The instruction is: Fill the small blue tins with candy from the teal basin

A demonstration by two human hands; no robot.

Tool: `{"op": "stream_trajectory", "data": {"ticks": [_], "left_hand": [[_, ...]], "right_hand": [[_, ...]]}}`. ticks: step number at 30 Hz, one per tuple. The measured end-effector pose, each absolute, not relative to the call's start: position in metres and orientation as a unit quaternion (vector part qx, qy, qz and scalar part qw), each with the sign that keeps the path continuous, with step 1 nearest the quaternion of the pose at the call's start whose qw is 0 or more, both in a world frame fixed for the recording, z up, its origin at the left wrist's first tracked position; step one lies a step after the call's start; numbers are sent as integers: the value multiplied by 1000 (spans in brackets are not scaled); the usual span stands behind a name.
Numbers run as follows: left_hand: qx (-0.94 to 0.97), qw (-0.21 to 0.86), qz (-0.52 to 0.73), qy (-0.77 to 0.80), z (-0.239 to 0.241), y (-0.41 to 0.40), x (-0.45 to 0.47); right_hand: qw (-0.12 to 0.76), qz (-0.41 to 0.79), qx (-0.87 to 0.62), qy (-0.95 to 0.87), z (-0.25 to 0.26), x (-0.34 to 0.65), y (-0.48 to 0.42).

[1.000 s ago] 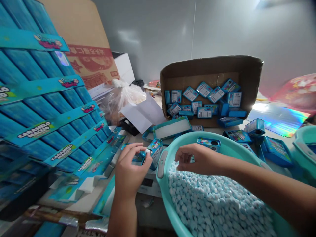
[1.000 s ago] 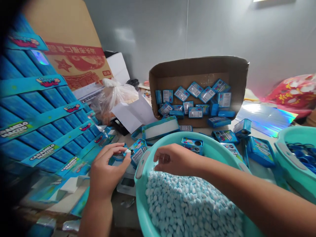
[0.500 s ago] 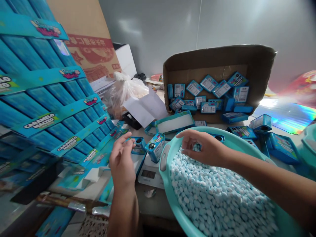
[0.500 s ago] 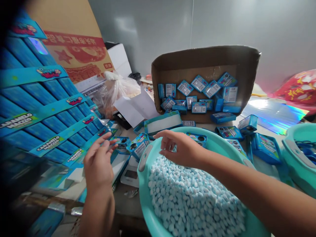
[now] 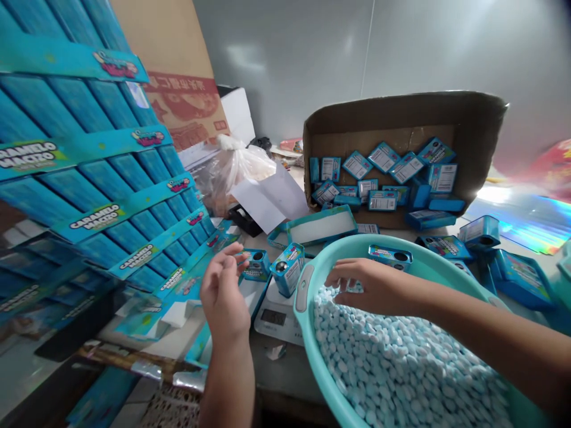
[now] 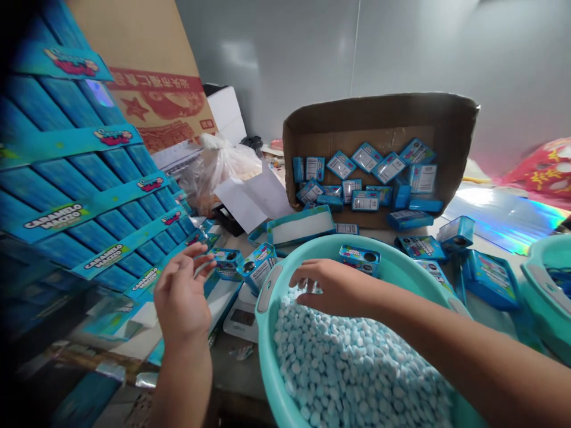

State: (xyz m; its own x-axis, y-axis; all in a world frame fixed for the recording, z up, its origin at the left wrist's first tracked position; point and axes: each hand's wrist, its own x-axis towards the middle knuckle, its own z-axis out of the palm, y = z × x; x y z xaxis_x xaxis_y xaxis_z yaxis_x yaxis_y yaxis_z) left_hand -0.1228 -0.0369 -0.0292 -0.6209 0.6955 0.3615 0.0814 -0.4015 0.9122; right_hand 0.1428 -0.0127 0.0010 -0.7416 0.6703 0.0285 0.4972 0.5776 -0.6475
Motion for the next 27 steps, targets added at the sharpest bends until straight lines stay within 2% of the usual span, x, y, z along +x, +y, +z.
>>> {"op": "stream_trajectory", "data": {"ticks": [3, 7, 10, 14, 22, 25, 27], "left_hand": [[465, 222, 667, 538, -30, -40, -125], [635, 269, 445, 572, -33, -43, -124], [656, 285, 364, 596, -34, -44, -120], [636, 249, 357, 637, -35, -43, -116], [569, 250, 457, 636, -36, -37, -118], [560, 185, 484, 647, -35, -38, -119], [546, 103, 513, 654, -35, -40, -120]], "right_hand": [[135, 320, -335, -876, 2, 142, -13], [131, 322, -343, -872, 3, 141, -12], [132, 320, -352, -870, 4, 140, -11], [133, 330, -352, -866, 4, 140, -11], [136, 330, -350, -866, 1, 141, -11], [142, 331, -344, -867, 2, 141, -11], [146, 330, -343, -867, 3, 142, -12]]}}
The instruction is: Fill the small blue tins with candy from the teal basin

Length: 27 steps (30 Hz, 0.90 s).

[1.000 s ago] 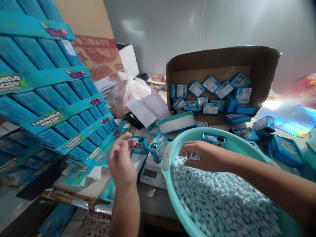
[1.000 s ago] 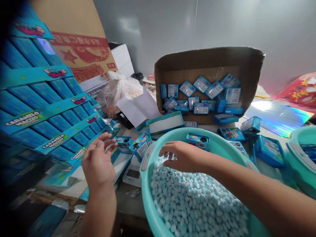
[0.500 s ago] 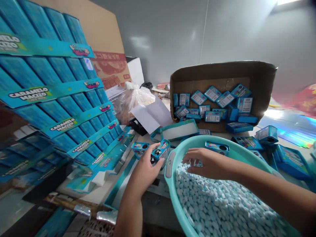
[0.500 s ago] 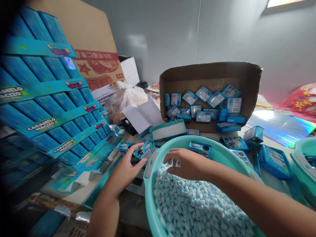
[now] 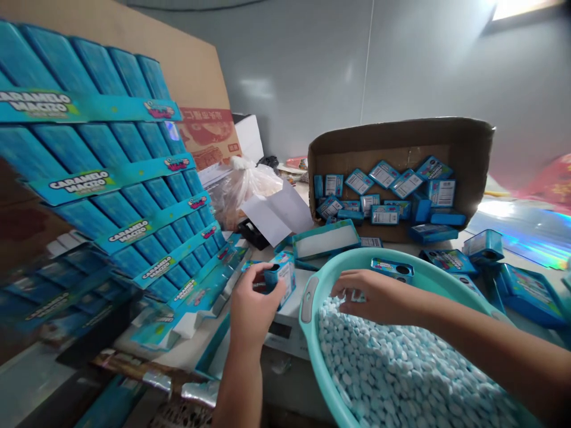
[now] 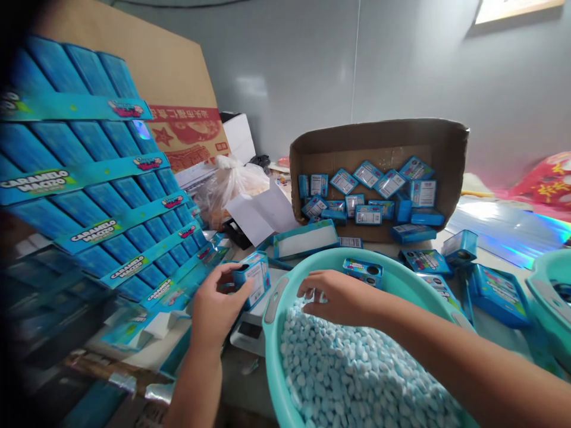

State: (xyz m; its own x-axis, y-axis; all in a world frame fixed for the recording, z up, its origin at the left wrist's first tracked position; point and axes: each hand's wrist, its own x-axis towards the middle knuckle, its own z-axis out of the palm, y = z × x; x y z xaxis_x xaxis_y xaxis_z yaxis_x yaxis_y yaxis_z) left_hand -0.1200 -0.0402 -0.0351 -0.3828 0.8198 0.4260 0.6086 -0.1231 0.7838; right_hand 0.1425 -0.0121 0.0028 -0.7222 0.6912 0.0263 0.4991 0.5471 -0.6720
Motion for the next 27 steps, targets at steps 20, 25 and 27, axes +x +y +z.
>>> {"op": "stream_trajectory", "data": {"ticks": [20, 25, 27], "left_hand": [[393, -278, 586, 652, -29, -51, -140], [381, -283, 584, 658, -41, -34, -143], [397, -255, 559, 682, -48, -25, -141]], "right_hand": [[184, 334, -318, -868, 10, 139, -20], [199, 328, -309, -870, 6, 138, -21], [198, 321, -304, -875, 3, 138, -21]]}}
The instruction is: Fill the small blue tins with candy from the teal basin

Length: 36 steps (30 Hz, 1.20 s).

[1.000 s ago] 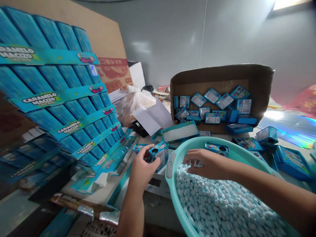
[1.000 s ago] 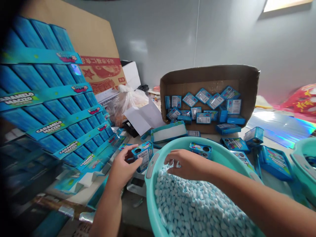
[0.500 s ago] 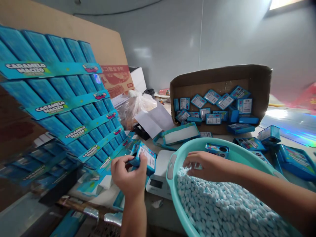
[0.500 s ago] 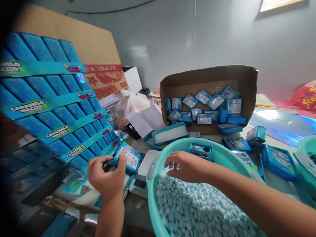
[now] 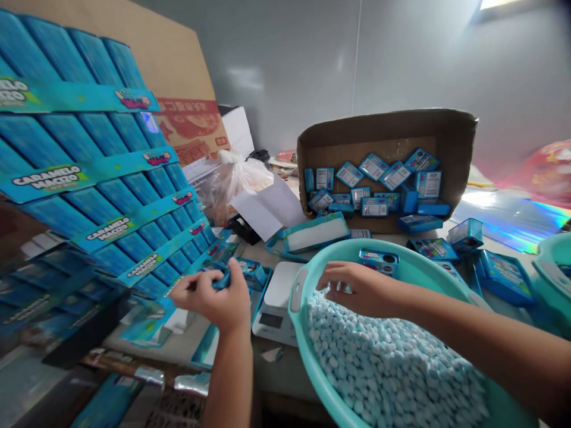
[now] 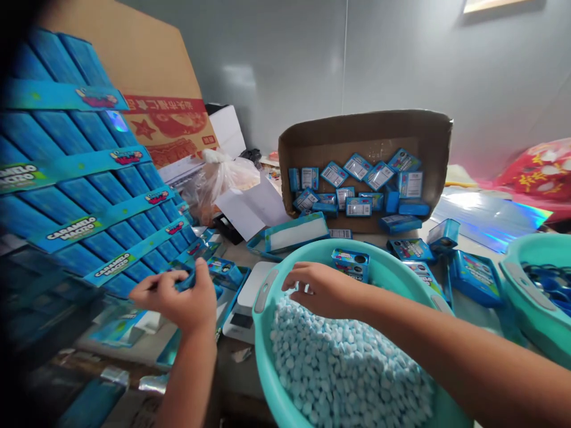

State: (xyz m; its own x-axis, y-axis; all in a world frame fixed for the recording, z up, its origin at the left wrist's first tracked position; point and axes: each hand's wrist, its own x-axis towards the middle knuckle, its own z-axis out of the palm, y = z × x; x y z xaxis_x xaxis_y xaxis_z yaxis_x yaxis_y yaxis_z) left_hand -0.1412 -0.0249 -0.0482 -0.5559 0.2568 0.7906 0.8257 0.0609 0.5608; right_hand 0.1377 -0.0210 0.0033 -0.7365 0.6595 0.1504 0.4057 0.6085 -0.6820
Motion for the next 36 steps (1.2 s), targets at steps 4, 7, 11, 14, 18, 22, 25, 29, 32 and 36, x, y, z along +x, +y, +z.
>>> {"op": "stream_trajectory", "data": {"ticks": [4, 7, 11, 14, 18, 22, 25, 29, 32, 36], "left_hand": [[-434, 147, -505, -732, -59, -9, -134], [-460, 99, -490, -734, -65, -2, -136], [-475, 31, -477, -739, -72, -2, -155], [-494, -7, -470, -732, -75, -5, -167], [-513, 0, -479, -713, -75, -6, -170], [-532, 2, -472, -703, -75, -5, -167], [-546, 1, -454, -704, -76, -5, -165], [-541, 44, -456, -705, -74, -7, -160], [-551, 42, -441, -707, -72, -7, -157], [-567, 17, -409, -715, -74, -5, -156]], "right_hand": [[195, 314, -294, -881, -1, 137, -21], [185, 317, -298, -881, -1, 136, -21], [183, 315, -316, -876, -1, 138, -19], [190, 315, -309, -877, -1, 139, -16], [203, 307, -309, -877, 1, 139, -16], [226, 314, -298, -873, 4, 137, -17], [252, 294, -318, -866, 9, 141, -13], [287, 213, -395, -846, 17, 157, 0], [294, 189, -429, -833, 17, 167, 8], [284, 218, -440, -823, 14, 167, 8]]}}
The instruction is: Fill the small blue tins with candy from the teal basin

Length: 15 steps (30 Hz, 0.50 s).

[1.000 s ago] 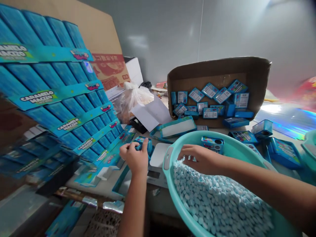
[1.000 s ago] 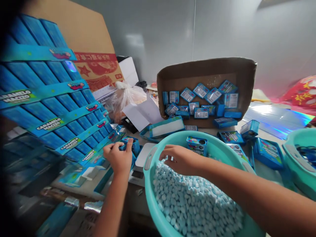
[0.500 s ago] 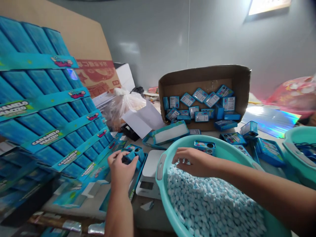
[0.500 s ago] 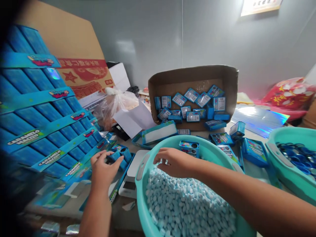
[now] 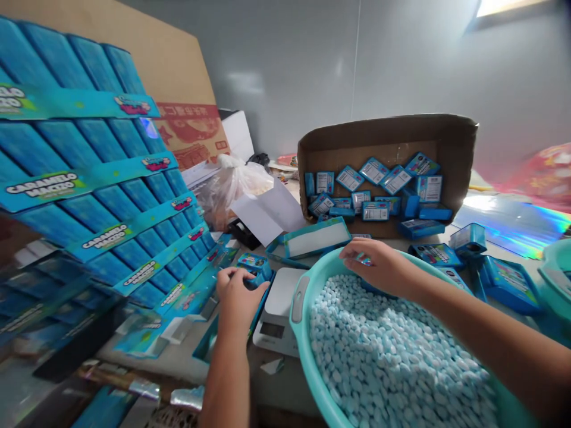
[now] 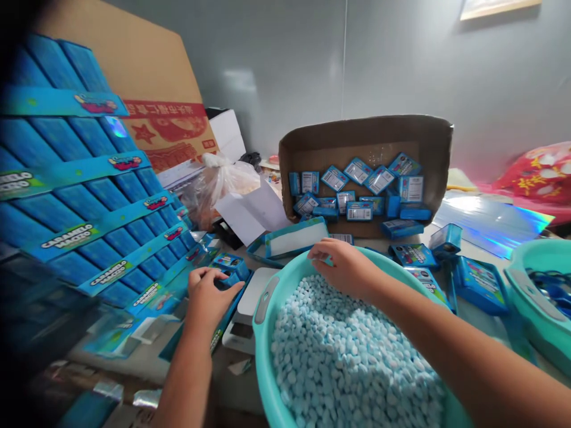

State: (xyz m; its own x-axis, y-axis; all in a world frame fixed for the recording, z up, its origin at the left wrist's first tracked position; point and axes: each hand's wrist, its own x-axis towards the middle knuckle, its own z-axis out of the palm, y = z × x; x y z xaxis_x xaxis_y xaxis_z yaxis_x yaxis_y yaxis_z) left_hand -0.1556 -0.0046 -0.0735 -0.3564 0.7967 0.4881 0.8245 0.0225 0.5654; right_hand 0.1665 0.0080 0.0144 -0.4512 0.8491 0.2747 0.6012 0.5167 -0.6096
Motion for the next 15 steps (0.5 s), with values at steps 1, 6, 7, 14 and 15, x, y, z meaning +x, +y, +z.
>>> {"op": "stream_trajectory", "data": {"ticks": [1, 6, 7, 14, 15], "left_hand": [[-570, 17, -408, -713, -74, -4, -155], [-579, 30, -408, -705, -71, -8, -150], [-579, 35, -408, -706, -71, -9, -148], [-585, 77, -407, -698, -76, -36, -139], [-585, 85, -410, -694, -77, -50, -136]], "right_hand": [[276, 226, -438, -825, 14, 165, 7], [238, 223, -412, -851, 9, 160, 6], [235, 218, -408, -855, 6, 160, 7], [249, 222, -369, -867, -21, 170, 30], [255, 229, -372, -863, -22, 170, 31]]}}
